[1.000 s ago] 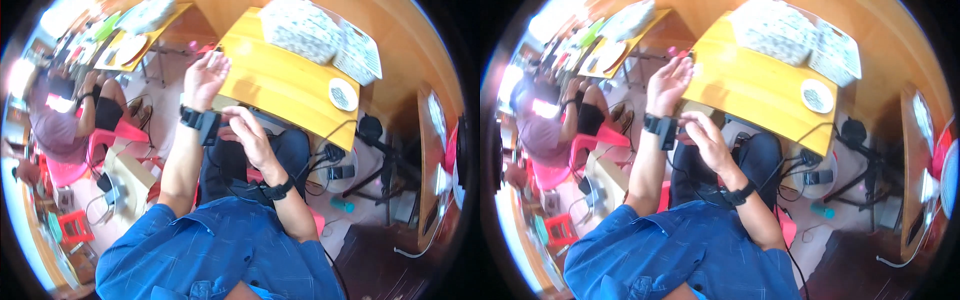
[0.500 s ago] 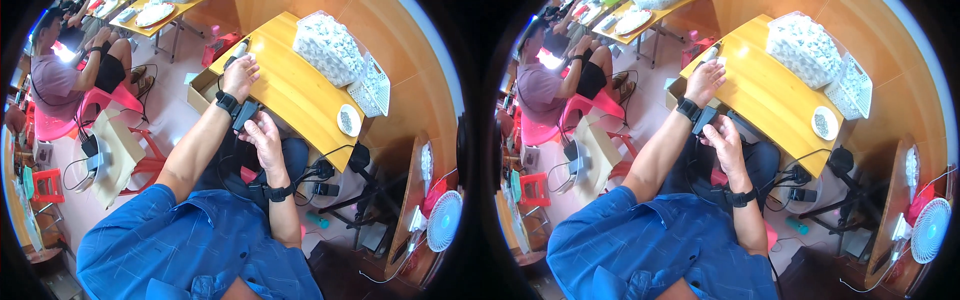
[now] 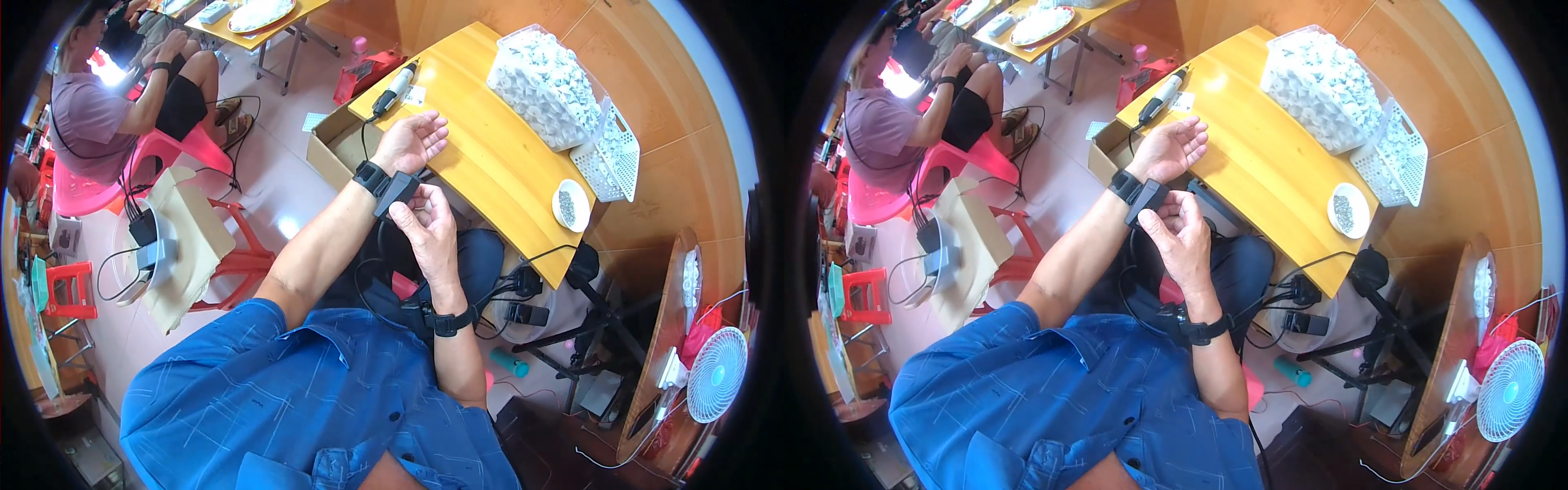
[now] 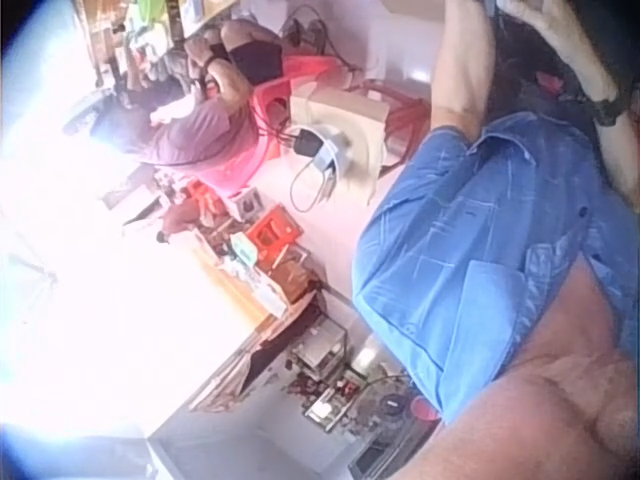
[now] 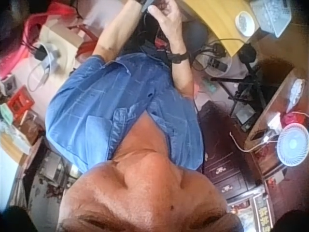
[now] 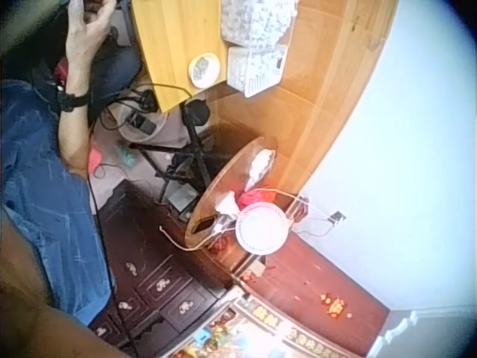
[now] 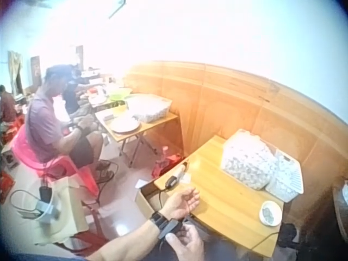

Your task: Assembling small plastic components by driving screws into them with an electric screwdriver.

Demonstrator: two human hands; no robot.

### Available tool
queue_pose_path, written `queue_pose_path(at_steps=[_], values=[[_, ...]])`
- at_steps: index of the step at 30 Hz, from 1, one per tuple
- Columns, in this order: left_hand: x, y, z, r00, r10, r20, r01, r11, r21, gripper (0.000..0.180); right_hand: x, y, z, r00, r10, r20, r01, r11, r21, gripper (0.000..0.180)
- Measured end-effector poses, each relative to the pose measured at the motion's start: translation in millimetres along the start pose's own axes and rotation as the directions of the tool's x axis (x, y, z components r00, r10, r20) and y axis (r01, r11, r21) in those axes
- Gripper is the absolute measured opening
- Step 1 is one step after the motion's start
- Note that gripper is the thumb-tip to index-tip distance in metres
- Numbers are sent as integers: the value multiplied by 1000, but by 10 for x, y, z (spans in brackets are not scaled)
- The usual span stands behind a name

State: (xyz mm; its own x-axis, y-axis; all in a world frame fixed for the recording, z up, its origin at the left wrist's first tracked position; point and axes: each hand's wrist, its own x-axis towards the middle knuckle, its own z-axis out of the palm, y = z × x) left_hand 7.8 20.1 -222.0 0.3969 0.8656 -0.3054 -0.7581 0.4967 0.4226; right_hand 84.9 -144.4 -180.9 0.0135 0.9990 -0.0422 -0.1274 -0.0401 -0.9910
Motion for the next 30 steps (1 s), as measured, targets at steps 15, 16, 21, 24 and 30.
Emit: queue_pose_path(at_steps=[15, 16, 21, 24, 30], values=[[-101, 100, 163, 958, 95, 271, -24, 967, -255, 25, -1, -48, 20, 997, -81, 7, 81, 997, -7, 37], [-117, 109, 197, 957, 94, 275, -22, 967, -254, 25, 7, -11, 3, 998, -70, 3, 70, 997, 35, 37], [-254, 92, 464, 909, 236, 344, -308, 935, 175, 21, 65, 17, -54, 997, 56, 44, -59, 995, 81, 34], [-337, 103, 575, 869, 235, 435, -419, 819, 393, 22, 76, -17, -123, 991, 79, 105, -96, 981, 168, 34], [-461, 91, 825, 796, 279, 537, -580, 605, 545, 22, 99, -99, -181, 991, -16, 135, -26, 953, 300, 43]])
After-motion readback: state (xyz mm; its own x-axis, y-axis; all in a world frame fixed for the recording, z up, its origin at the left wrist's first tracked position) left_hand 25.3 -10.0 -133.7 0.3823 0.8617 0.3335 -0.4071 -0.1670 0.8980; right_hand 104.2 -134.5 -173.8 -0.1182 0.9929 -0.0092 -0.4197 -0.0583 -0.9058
